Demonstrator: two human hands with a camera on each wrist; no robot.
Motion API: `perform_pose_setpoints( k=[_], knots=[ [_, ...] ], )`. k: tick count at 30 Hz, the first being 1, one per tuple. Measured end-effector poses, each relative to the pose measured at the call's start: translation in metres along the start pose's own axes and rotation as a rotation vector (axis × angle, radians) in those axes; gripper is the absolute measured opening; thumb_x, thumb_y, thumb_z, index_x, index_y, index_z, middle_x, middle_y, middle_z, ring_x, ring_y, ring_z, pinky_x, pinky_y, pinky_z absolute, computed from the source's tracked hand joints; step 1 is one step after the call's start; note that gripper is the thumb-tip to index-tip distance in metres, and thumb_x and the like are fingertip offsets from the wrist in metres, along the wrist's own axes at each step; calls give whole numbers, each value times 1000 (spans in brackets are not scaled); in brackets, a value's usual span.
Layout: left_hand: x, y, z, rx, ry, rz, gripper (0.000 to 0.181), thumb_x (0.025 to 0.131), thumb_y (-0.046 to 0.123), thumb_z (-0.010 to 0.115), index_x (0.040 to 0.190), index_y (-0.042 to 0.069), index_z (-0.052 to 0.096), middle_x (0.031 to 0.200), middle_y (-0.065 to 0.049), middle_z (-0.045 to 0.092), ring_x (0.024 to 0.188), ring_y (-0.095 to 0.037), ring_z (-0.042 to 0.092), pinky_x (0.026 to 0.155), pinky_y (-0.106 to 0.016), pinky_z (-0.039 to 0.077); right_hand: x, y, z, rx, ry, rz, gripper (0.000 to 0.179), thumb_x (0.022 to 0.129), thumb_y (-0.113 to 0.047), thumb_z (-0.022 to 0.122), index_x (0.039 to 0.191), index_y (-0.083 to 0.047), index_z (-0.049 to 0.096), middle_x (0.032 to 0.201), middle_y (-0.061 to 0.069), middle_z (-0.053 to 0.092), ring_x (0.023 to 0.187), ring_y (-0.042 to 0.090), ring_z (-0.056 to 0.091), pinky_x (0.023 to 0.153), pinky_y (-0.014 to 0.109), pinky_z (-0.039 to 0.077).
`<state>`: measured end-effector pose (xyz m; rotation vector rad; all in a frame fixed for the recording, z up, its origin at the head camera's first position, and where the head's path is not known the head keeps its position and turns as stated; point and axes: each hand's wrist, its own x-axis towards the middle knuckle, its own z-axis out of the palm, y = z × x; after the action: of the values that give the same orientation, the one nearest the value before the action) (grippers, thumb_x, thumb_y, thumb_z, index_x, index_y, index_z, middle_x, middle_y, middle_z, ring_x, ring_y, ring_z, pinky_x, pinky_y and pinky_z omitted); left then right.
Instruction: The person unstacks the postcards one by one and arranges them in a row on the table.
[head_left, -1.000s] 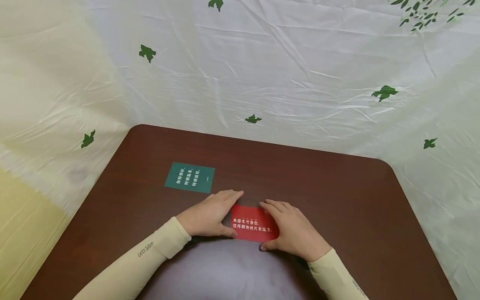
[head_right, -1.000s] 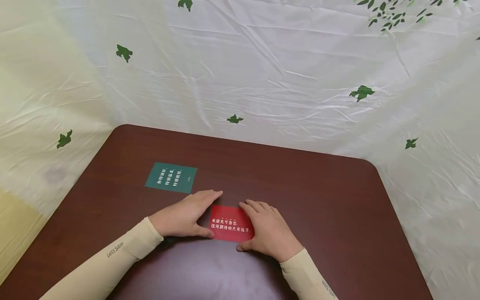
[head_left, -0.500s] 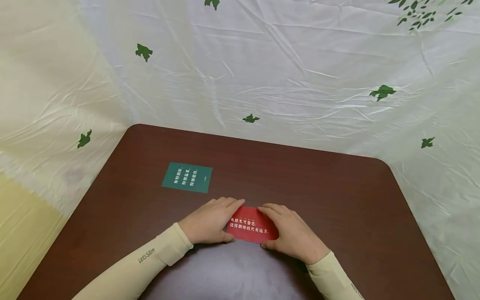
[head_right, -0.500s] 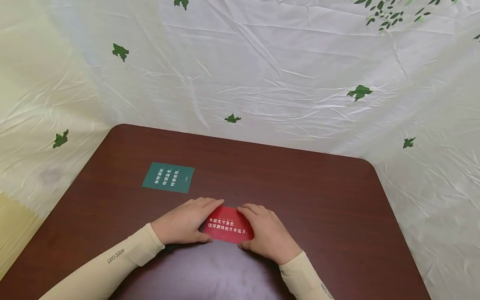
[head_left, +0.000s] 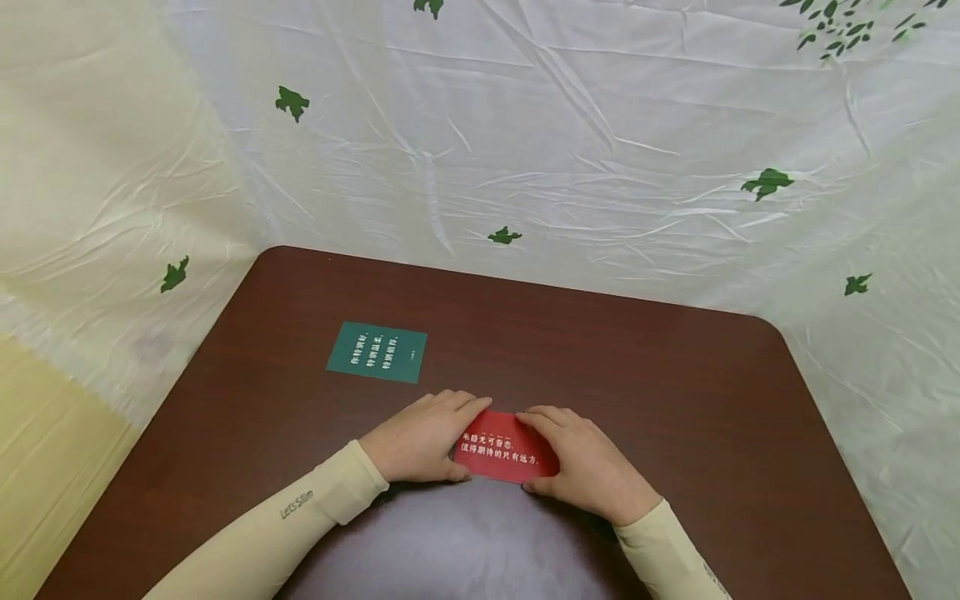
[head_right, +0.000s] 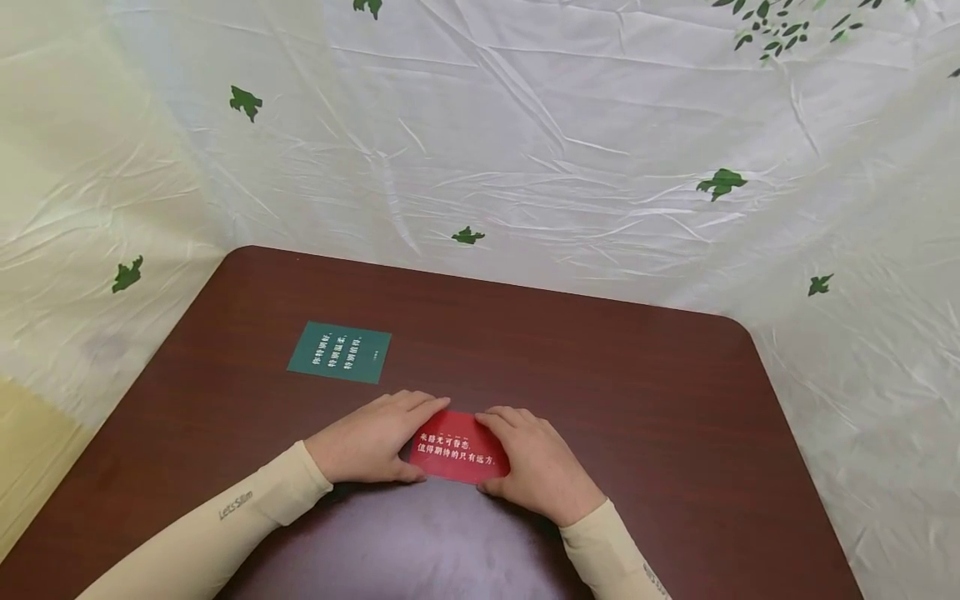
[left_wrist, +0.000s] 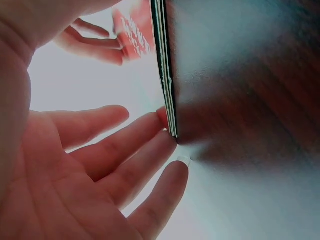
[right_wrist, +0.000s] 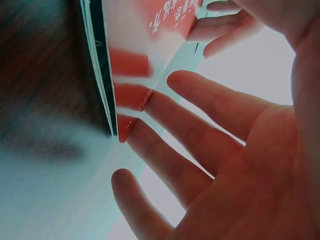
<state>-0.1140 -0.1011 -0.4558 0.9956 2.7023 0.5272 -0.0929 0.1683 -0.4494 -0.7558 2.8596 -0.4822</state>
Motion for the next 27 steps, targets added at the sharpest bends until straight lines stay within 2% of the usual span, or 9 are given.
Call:
perform_pose_setpoints(
  k=[8, 13, 20, 27],
  knots=[
    [0, -1, 0, 3, 5, 0, 97, 83, 42, 92, 163, 9, 46, 154, -4, 60, 138, -23, 58, 120, -44, 49, 0, -2, 0, 22, 3, 4, 81, 77, -33, 98, 148, -16, 63, 146, 0, 66, 134, 26, 62, 108, 52, 57],
    [0, -4, -9, -27, 6, -15, 99, 83, 42, 93, 163, 10, 46, 153, -5, 59, 139, -24, 57, 120, -45, 48, 7, -2, -4, 15, 12, -26, 83, 76, -33, 99, 148, -14, 63, 144, 1, 67, 131, 26, 64, 107, 50, 57],
    [12, -16, -32, -92, 5, -85, 99, 81, 36, 94, 164, 9, 46, 156, -8, 58, 142, -27, 55, 123, -50, 43, 35, -3, -14, -6, 9, -25, 90, 74, -38, 99, 152, -14, 61, 148, 5, 65, 134, 29, 61, 111, 55, 55],
    [28, -42, -46, -147, 8, -194, 101, 80, 31, 96, 165, 12, 44, 159, -8, 55, 144, -29, 52, 119, -51, 48, 76, -2, -21, 12, -12, -32, 92, 74, -36, 98, 154, -11, 59, 150, 9, 64, 138, 33, 59, 112, 54, 56]
  ],
)
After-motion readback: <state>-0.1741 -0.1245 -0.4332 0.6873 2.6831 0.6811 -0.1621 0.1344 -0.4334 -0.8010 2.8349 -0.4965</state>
